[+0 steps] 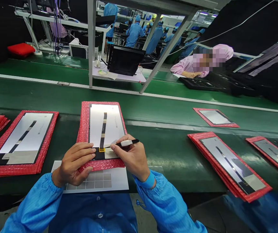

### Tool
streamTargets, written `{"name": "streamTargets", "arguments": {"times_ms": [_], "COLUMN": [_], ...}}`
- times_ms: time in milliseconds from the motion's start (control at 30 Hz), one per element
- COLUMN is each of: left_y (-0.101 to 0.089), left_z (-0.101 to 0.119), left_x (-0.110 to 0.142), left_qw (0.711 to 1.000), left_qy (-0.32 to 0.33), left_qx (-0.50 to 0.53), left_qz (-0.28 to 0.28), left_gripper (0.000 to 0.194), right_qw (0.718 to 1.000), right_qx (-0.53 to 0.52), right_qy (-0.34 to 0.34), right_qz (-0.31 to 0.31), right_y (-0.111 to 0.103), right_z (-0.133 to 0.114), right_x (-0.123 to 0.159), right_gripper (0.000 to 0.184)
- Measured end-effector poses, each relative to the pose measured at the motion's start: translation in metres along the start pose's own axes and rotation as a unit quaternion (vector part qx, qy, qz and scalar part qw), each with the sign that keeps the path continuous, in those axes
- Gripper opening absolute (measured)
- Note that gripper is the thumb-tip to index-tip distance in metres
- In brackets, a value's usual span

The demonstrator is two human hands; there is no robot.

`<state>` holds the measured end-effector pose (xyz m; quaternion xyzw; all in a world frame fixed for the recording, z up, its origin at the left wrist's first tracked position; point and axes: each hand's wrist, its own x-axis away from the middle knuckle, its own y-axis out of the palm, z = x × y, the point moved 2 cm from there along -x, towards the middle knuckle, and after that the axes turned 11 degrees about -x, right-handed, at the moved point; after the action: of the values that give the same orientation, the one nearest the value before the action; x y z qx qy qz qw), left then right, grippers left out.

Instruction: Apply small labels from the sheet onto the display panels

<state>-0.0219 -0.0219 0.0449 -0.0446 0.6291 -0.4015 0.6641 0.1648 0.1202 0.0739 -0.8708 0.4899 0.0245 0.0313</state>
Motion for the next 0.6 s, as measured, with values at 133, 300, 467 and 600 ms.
{"name": "streamTargets", "arguments": {"times_ms": [133,300,467,600], "left_y": [0.0003,0.0003,0.0002,0.0004], "left_z": [0.0003,0.0004,-0.0003,-0.0002], "left_x": [0.0,-0.0002,0.0001,-0.0003], "left_qw": [1.0,1.0,1.0,1.0], "left_qy": [0.004,0.004,0.003,0.007], "left_qx": [-0.002,0.0,0.003,-0.001], "left_qz": [-0.002,-0.002,-0.003,-0.004], "left_gripper": [0.03,0.029,0.029,0.03], "right_qw": [1.0,1.0,1.0,1.0], "right_qx": [-0.002,-0.004,-0.003,-0.004], "right_qy": [0.003,0.006,0.017,0.012], "right_qz": [-0.001,0.002,0.002,0.001], "right_y": [-0.0002,-0.0002,0.0006,0.0012], "right_z": [0.0009,-0.0008,-0.0035,-0.0029], "right_x": [-0.0007,-0.0008,-0.0001,0.0], "right_gripper": [0.028,0.025,0.024,0.023]}}
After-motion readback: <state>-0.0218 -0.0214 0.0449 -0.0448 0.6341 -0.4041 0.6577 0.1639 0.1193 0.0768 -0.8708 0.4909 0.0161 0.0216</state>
